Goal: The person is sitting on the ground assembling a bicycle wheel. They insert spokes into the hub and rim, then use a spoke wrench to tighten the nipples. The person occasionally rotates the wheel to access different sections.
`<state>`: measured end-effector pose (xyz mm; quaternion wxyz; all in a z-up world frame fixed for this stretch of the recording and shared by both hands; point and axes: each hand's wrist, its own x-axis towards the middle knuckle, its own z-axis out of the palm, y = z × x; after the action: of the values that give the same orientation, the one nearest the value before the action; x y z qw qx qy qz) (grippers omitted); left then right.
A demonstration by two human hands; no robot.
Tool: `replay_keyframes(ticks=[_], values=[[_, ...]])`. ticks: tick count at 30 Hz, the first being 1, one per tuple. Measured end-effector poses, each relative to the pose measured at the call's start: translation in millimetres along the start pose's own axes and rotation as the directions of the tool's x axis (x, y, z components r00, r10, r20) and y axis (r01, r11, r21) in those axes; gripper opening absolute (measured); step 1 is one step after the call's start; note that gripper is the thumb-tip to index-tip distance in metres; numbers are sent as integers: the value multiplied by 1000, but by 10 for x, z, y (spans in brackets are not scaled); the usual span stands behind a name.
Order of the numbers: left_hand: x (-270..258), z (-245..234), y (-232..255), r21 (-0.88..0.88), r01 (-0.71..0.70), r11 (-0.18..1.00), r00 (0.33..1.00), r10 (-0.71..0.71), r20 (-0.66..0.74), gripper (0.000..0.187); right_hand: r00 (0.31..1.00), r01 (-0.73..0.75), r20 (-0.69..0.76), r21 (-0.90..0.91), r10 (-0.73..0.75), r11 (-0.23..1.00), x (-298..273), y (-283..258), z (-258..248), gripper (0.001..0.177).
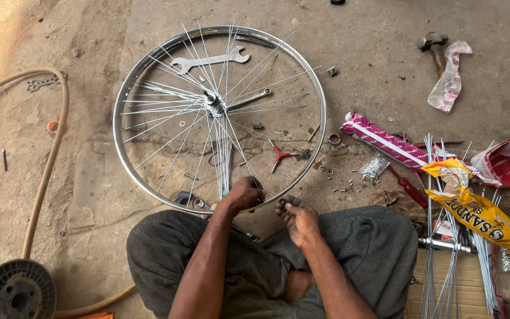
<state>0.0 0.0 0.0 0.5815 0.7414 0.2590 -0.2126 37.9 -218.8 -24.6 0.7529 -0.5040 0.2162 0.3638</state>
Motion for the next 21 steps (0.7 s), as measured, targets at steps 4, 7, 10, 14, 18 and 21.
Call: replay_keyframes(ticks=[4,7,10,14,18,21], values=[[-265,-11,275,-221,-1,975,999,-11,-50,25,992,31,115,210,-56,977,75,-108,51,18],[-337,11,391,-260,-8,965,999,-6,-53,21,997,52,38,206,-61,977,88,-158,76,13],[-315,59,495,-305,10,952,999,-23,-39,20,991,132,-22,205,-131,970,99,-201,131,13],[-249,99,585,-365,40,930,998,-51,-21,23,975,222,-65,209,-213,952,203,-352,109,14],[-155,39,653,-179,122,976,992,-119,29,28,973,224,-118,261,-199,939,397,-450,102,14],[-101,45,649,-239,136,961,990,-124,63,30,964,265,-100,276,-247,924,474,-444,64,13]])
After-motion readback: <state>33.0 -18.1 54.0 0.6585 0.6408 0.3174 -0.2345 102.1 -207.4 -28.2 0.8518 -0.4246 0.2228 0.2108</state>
